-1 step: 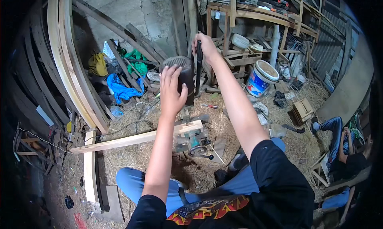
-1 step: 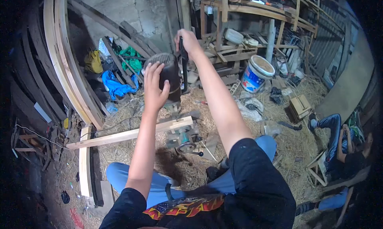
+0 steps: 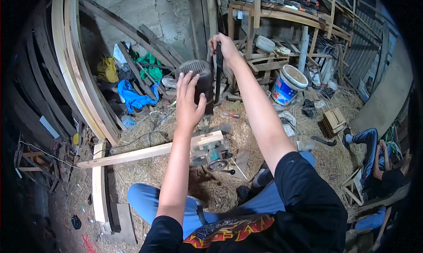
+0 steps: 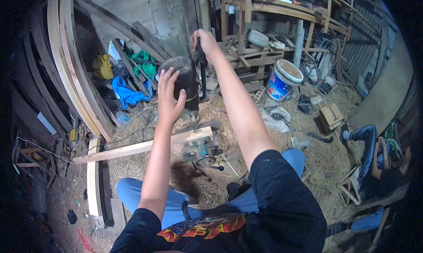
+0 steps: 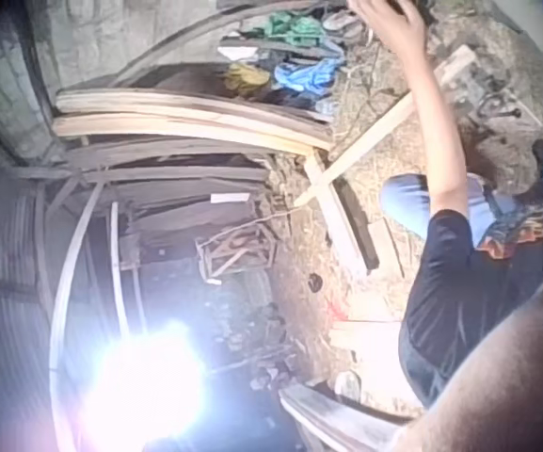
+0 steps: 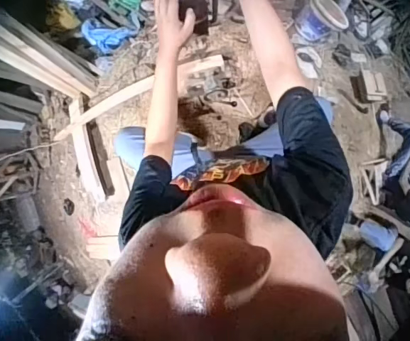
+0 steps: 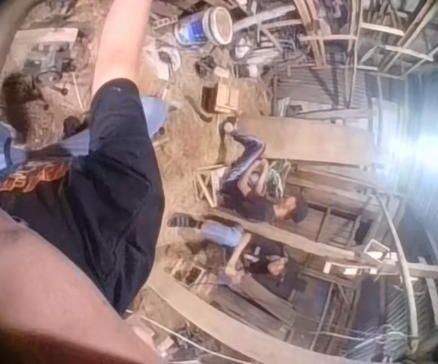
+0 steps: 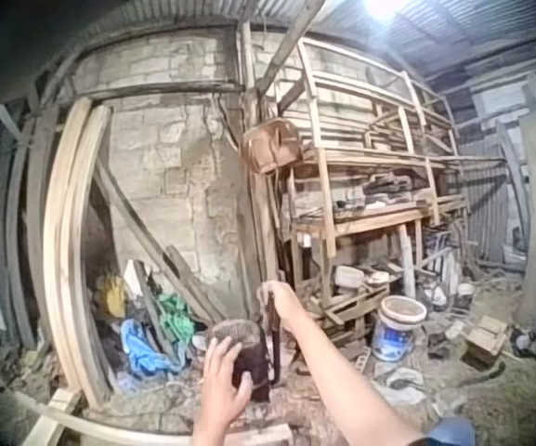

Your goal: The person operates a powered mortising machine by pulling a lever down to press a spinning bit into a wooden plank, then uses a pencil to mark the wood and clears away wood shavings by hand.

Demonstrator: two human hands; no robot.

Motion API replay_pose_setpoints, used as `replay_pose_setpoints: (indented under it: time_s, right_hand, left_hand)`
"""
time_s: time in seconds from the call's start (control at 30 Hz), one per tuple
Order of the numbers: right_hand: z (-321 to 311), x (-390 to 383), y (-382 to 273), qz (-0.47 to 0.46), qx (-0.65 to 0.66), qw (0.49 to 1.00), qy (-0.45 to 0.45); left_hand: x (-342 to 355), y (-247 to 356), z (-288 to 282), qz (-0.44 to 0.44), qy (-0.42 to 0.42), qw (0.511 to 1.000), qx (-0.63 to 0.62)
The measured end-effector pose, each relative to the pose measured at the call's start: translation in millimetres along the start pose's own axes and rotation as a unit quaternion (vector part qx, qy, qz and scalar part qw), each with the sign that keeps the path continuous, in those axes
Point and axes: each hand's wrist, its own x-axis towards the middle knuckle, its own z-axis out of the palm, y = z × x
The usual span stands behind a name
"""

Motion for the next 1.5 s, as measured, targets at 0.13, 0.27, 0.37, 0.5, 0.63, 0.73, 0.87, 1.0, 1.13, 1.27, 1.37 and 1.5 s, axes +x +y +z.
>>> replay_pose_setpoints:
  time_s: [0.13,0.27,0.37,0.5,0.63,0.73,0.87,1.0,1.13,1.27,1.37,1.5]
  right_hand:
    - [12.3,-10.6,-8.0,0.086,0.099,0.990,-0.054]
    - [9.6,-36.0,7.4,0.002,0.068,0.994,-0.083]
    - [24.0,-60.4,1.4,-0.025,0.027,0.998,-0.046]
    - [15.8,-54.3,6.3,-0.047,0.045,0.997,-0.037]
    - [15.3,-52.5,9.6,-0.047,0.065,0.997,-0.015]
    - [19.6,-75.7,8.3,-0.075,0.027,0.996,-0.029]
    - [15.8,-118.3,8.6,-0.106,0.032,0.993,-0.038]
    - [14.4,-197.2,26.2,-0.163,0.010,0.986,-0.040]
    - [12.8,-270.4,37.8,-0.210,-0.063,0.975,-0.044]
    - [8.5,-279.6,35.7,-0.173,-0.096,0.979,-0.053]
    - [10.9,-273.1,26.3,-0.149,-0.096,0.980,-0.090]
    - [8.9,-253.9,18.4,-0.114,-0.066,0.988,-0.083]
  left_hand:
    - [-80.0,12.0,-4.6,-0.120,-0.011,0.990,-0.078]
    - [-229.5,3.7,22.7,-0.261,-0.134,0.952,-0.090]
    - [-310.4,11.3,34.4,-0.333,-0.215,0.916,-0.057]
    - [-336.1,27.8,43.0,-0.323,-0.278,0.904,-0.030]
    - [-341.5,31.4,49.4,-0.294,-0.269,0.917,-0.005]
    - [-348.2,23.7,49.3,-0.299,-0.271,0.915,-0.004]
    - [-349.7,14.5,52.3,-0.321,-0.292,0.901,-0.025]
    - [-360.3,9.4,51.8,-0.328,-0.287,0.900,-0.014]
    - [-363.4,8.9,51.7,-0.330,-0.284,0.900,-0.023]
    - [-363.1,7.5,58.1,-0.352,-0.287,0.890,-0.037]
    - [-376.6,0.4,64.3,-0.370,-0.252,0.892,-0.068]
    - [-372.7,4.3,70.2,-0.382,-0.268,0.884,-0.042]
